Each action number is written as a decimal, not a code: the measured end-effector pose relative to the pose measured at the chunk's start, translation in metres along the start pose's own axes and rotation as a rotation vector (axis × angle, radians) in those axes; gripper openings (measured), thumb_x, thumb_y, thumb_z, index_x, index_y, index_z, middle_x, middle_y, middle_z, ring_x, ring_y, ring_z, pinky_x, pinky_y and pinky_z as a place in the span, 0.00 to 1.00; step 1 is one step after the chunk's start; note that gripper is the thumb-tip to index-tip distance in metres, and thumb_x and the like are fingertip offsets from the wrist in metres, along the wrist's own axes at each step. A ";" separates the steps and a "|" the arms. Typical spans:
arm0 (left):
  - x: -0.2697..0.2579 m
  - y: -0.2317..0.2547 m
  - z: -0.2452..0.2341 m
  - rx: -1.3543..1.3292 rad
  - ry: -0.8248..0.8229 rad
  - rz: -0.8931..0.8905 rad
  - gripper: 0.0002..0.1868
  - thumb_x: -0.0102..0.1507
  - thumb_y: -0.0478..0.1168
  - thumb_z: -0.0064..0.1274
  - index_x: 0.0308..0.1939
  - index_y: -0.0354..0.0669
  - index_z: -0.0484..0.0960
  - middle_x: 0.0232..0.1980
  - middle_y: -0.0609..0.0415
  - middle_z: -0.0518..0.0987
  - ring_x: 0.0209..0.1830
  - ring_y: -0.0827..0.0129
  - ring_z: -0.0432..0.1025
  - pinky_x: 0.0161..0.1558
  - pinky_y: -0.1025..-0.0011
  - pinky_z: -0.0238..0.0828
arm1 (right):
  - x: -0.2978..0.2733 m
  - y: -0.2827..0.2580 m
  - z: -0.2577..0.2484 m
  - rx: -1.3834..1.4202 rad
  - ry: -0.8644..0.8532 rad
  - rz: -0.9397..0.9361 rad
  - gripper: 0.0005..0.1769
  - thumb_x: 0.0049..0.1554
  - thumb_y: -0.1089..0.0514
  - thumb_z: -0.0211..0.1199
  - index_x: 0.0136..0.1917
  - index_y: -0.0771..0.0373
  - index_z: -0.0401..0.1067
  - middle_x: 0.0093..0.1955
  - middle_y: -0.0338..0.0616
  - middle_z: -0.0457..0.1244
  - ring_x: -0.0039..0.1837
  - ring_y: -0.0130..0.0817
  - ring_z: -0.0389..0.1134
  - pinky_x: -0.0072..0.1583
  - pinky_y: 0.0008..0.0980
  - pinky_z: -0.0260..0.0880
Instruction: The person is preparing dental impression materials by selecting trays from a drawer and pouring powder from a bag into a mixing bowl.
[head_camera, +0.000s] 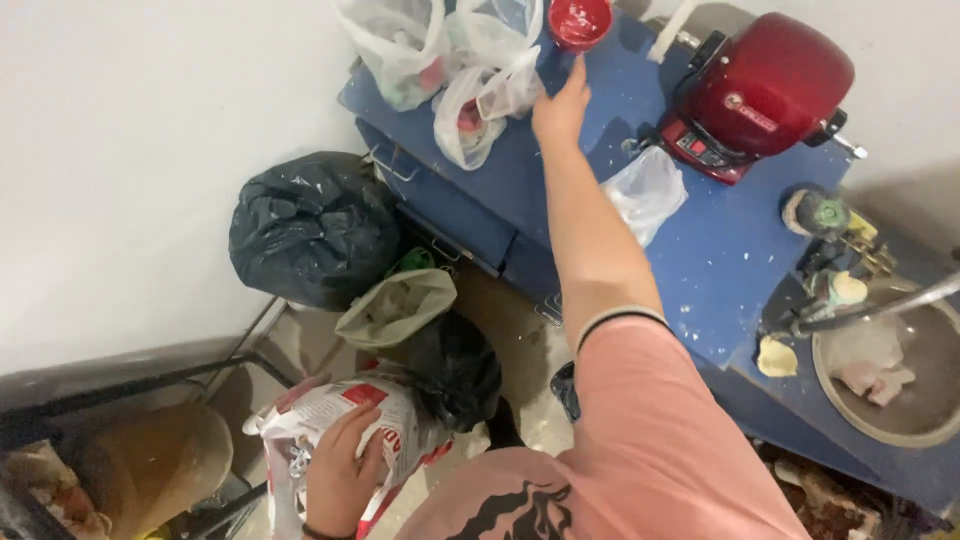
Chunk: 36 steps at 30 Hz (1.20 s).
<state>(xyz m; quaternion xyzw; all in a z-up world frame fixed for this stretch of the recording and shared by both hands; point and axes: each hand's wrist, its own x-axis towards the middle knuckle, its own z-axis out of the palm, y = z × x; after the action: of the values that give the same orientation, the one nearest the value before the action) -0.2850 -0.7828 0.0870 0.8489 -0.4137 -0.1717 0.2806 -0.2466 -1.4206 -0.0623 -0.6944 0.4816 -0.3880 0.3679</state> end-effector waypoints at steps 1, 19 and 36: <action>-0.001 -0.002 0.002 0.028 -0.065 -0.179 0.16 0.66 0.45 0.52 0.56 0.50 0.84 0.64 0.58 0.82 0.60 0.64 0.77 0.55 0.62 0.76 | 0.019 0.003 0.004 -0.058 -0.034 0.160 0.45 0.59 0.61 0.61 0.83 0.50 0.42 0.82 0.57 0.48 0.79 0.52 0.57 0.75 0.44 0.59; -0.018 -0.013 0.011 -0.046 -0.013 -0.230 0.15 0.66 0.43 0.52 0.54 0.49 0.85 0.61 0.56 0.82 0.51 0.64 0.81 0.44 0.64 0.84 | -0.059 -0.084 -0.082 -0.120 0.090 -0.076 0.06 0.59 0.55 0.64 0.45 0.51 0.68 0.42 0.34 0.71 0.45 0.37 0.72 0.51 0.38 0.68; -0.377 -0.101 -0.050 -1.441 0.804 -0.043 0.59 0.59 0.73 0.57 0.82 0.45 0.52 0.82 0.38 0.56 0.75 0.45 0.62 0.58 0.53 0.76 | -0.733 -0.290 -0.128 0.128 -1.386 -1.095 0.03 0.60 0.55 0.66 0.49 0.48 0.78 0.44 0.32 0.72 0.48 0.36 0.74 0.51 0.37 0.76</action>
<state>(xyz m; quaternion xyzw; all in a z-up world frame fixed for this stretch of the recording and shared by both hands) -0.4233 -0.4139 0.0861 0.4652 -0.0535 -0.0833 0.8796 -0.4221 -0.6620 0.1145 -0.8845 -0.2721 -0.0282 0.3779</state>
